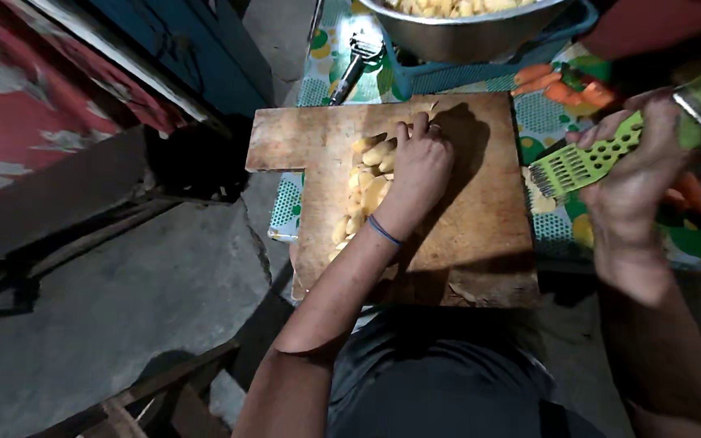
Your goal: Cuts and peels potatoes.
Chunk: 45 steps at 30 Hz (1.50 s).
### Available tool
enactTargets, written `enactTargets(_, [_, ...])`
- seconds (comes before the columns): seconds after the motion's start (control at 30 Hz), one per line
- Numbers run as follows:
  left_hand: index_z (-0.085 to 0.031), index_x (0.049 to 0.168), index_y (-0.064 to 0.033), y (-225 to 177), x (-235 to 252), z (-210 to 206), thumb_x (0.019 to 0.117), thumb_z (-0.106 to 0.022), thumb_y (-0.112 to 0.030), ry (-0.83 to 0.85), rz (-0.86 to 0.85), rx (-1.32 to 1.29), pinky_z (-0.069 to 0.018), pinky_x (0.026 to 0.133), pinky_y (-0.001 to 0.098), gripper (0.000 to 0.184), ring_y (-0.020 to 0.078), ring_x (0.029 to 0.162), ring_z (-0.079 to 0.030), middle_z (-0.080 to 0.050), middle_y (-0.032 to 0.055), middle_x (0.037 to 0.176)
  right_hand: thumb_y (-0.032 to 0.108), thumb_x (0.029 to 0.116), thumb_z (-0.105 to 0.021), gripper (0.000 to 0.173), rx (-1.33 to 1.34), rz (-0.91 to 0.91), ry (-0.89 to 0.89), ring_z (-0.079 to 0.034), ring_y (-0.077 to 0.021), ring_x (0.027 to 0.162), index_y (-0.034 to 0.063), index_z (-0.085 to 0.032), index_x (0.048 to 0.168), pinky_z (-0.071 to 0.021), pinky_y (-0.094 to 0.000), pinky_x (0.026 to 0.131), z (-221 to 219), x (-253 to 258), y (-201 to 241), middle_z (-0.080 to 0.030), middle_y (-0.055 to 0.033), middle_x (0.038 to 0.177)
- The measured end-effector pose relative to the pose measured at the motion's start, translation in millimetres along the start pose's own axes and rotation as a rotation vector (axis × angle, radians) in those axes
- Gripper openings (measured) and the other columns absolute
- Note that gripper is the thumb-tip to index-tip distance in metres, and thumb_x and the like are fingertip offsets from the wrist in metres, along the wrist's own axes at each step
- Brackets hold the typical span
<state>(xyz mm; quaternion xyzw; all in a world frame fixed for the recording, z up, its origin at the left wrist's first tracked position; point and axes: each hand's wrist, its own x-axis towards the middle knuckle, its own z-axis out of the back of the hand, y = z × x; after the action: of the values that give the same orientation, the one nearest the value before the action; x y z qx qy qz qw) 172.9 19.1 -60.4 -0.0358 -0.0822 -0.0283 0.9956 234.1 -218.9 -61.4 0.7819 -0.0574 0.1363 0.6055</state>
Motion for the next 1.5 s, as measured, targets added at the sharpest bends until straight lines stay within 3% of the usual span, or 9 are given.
enactTargets(0.17, [-0.077, 0.111, -0.015, -7, 0, 10, 0.0951, -0.069, -0.025, 0.035, 0.09, -0.131, -0.0411, 0.097, 0.0555, 0.021, 0.0346, 0.123, -0.058, -0.073, 0.0099, 0.115, 0.029, 0.1111, -0.023, 0.037, 0.046, 0.049, -0.003, -0.068, -0.0157, 0.07, 0.0162, -0.056, 0.101, -0.0619, -0.0452, 0.082, -4, -10, 2, -0.059, 0.0045, 0.071])
enactTargets(0.3, [-0.076, 0.109, -0.0096, -32, -14, 16, 0.0952, -0.063, -0.011, -0.227, 0.024, -0.181, -0.0499, 0.089, 0.0531, 0.019, 0.0369, 0.105, -0.067, -0.073, 0.0152, 0.109, 0.029, 0.1105, -0.023, 0.038, 0.054, 0.088, 0.008, -0.068, -0.0158, 0.07, 0.0167, -0.057, 0.099, -0.0621, -0.0443, 0.082, -6, -18, 4, -0.06, 0.0049, 0.071])
enactTargets(0.37, [-0.075, 0.102, -0.006, -53, -31, 2, 0.0936, -0.067, -0.007, -0.15, -0.121, -0.242, -0.0502, 0.091, 0.0574, 0.012, 0.0404, 0.11, -0.064, -0.07, 0.0187, 0.109, 0.027, 0.1105, -0.024, 0.037, 0.067, 0.111, 0.029, -0.068, -0.0158, 0.068, 0.016, -0.057, 0.099, -0.0624, -0.0453, 0.081, -11, -21, 3, -0.06, 0.0045, 0.07])
enactTargets(0.47, [-0.075, 0.114, -0.0062, -62, -55, -15, 0.0989, -0.067, -0.021, 0.062, -0.219, -0.438, -0.0494, 0.104, 0.0517, 0.023, 0.0379, 0.124, -0.06, -0.069, 0.0181, 0.119, 0.023, 0.1101, -0.029, 0.03, 0.046, 0.142, 0.091, -0.067, -0.0137, 0.062, 0.0156, -0.057, 0.103, -0.0641, -0.0425, 0.076, -24, -29, 5, -0.06, 0.0066, 0.067])
enactTargets(0.53, [-0.075, 0.115, -0.0059, -55, -66, -23, 0.0987, -0.068, -0.021, 0.047, -0.207, -0.563, -0.0513, 0.104, 0.0459, 0.023, 0.0342, 0.121, -0.062, -0.07, 0.0162, 0.117, 0.022, 0.1096, -0.036, 0.024, 0.04, 0.174, 0.17, -0.068, -0.0137, 0.06, 0.0155, -0.059, 0.105, -0.0649, -0.0418, 0.075, -28, -35, 7, -0.063, 0.0068, 0.067])
enactTargets(0.73, [-0.077, 0.1, -0.0062, -46, -77, -37, 0.096, -0.07, -0.015, -0.164, -0.149, -0.596, -0.0556, 0.094, 0.0398, 0.013, 0.0289, 0.106, -0.068, -0.073, 0.0121, 0.101, 0.027, 0.1062, -0.053, 0.013, -0.054, 0.19, 0.243, -0.067, -0.0127, 0.061, 0.0146, -0.059, 0.106, -0.0646, -0.0388, 0.073, -41, -49, 6, -0.063, 0.0074, 0.069])
enactTargets(1.03, [-0.077, 0.093, -0.0057, -43, -76, -36, 0.0955, -0.07, -0.016, -0.129, -0.144, -0.642, -0.0547, 0.096, 0.0411, 0.012, 0.029, 0.107, -0.067, -0.072, 0.0124, 0.1, 0.03, 0.1035, -0.06, 0.013, -0.091, 0.14, 0.205, -0.067, -0.0112, 0.063, 0.0178, -0.058, 0.104, -0.0641, -0.0369, 0.073, -46, -56, -8, -0.063, 0.0089, 0.073])
enactTargets(1.3, [-0.078, 0.098, -0.0077, -43, -79, -38, 0.0951, -0.07, -0.014, -0.154, -0.12, -0.653, -0.0548, 0.097, 0.041, 0.011, 0.0283, 0.107, -0.068, -0.073, 0.0112, 0.101, 0.027, 0.1114, -0.036, 0.026, -0.042, 0.09, 0.16, -0.067, -0.0126, 0.061, 0.0156, -0.058, 0.103, -0.0645, -0.0395, 0.074, -32, -34, 3, -0.061, 0.0069, 0.067])
enactTargets(1.5, [-0.077, 0.094, -0.0064, -43, -78, -36, 0.0953, -0.069, -0.013, -0.161, -0.119, -0.672, -0.0545, 0.096, 0.0419, 0.01, 0.0273, 0.1, -0.07, -0.073, 0.0107, 0.094, 0.023, 0.1051, -0.057, 0.01, -0.114, 0.234, 0.258, -0.067, -0.0123, 0.063, 0.0134, -0.059, 0.105, -0.0639, -0.0381, 0.072, -60, -51, 3, -0.065, 0.0065, 0.074])
